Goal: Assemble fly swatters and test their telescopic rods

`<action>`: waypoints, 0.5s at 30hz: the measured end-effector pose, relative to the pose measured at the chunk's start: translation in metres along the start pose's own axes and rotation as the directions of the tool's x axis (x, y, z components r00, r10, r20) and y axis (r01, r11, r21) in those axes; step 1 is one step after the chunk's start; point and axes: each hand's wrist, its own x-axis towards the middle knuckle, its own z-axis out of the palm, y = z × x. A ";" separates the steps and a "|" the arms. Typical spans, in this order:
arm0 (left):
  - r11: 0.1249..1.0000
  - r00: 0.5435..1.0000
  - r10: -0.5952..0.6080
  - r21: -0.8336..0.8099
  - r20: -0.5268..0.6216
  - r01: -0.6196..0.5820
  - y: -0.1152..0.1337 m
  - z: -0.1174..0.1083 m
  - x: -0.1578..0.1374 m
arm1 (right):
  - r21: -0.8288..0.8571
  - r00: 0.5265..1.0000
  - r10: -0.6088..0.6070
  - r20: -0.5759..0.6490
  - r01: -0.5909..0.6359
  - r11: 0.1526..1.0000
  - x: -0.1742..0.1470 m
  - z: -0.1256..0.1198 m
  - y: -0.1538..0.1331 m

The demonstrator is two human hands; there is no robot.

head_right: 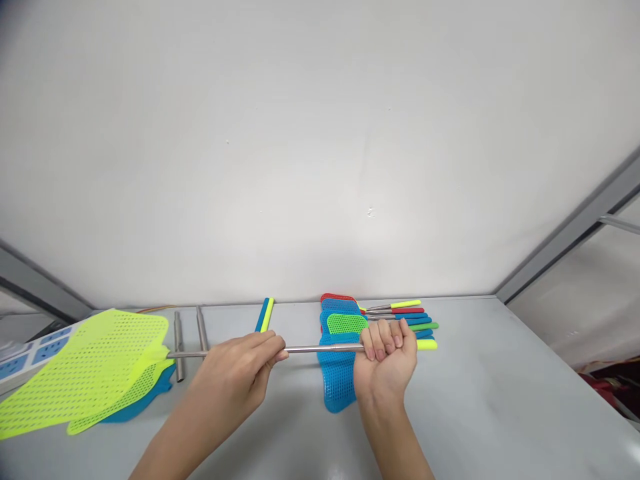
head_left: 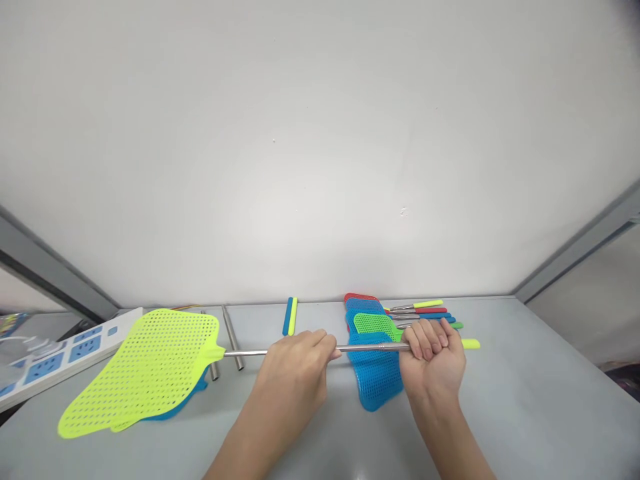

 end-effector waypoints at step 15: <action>1.000 0.999 0.018 0.009 0.042 -0.018 0.008 0.020 -0.002 | -0.098 1.000 0.016 -0.014 -0.018 0.995 -0.010 -0.007 0.018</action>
